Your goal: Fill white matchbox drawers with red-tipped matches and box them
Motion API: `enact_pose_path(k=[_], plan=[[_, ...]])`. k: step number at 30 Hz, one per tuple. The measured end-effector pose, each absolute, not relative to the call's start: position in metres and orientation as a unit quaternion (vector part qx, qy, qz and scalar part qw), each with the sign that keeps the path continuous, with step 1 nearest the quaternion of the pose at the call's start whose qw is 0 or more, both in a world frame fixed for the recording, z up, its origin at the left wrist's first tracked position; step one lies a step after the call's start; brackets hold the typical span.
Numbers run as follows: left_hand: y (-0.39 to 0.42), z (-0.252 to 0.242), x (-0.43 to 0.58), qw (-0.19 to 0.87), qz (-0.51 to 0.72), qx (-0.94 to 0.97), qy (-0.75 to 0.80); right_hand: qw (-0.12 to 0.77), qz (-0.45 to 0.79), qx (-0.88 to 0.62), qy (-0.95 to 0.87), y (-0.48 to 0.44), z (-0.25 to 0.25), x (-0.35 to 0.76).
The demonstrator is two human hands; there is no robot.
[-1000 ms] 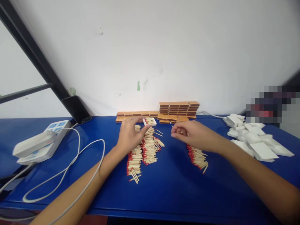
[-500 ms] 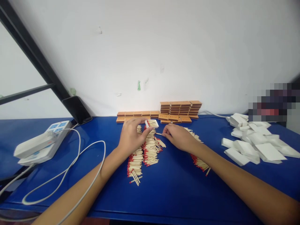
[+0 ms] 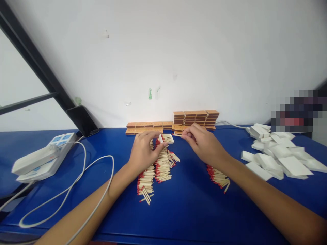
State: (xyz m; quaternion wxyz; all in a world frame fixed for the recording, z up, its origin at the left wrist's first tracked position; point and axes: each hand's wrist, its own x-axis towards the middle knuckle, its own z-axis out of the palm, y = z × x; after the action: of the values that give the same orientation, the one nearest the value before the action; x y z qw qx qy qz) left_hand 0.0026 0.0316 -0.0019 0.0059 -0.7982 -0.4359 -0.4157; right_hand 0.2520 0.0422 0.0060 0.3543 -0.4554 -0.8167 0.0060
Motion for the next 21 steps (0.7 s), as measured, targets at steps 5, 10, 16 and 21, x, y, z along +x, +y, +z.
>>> enact_pose_path(k=[5, 10, 16, 21], plan=[[0.026, -0.001, 0.008, -0.009, -0.413, -0.816, -0.403, 0.351, 0.024, -0.423, -0.835, 0.031, 0.003, 0.239], [0.023, -0.001, 0.012, -0.03, -0.427, -0.81, -0.4, 0.367, 0.05, -0.403, -0.837, 0.031, 0.005, 0.242], [0.029, 0.0, 0.007, -0.049, -0.438, -0.77, -0.461, 0.33, 0.067, -0.476, -0.812, 0.032, 0.012, 0.248], [0.033, -0.001, 0.004, -0.04, -0.44, -0.763, -0.472, 0.187, 0.133, -0.503, -0.833, 0.028, 0.002, 0.242]])
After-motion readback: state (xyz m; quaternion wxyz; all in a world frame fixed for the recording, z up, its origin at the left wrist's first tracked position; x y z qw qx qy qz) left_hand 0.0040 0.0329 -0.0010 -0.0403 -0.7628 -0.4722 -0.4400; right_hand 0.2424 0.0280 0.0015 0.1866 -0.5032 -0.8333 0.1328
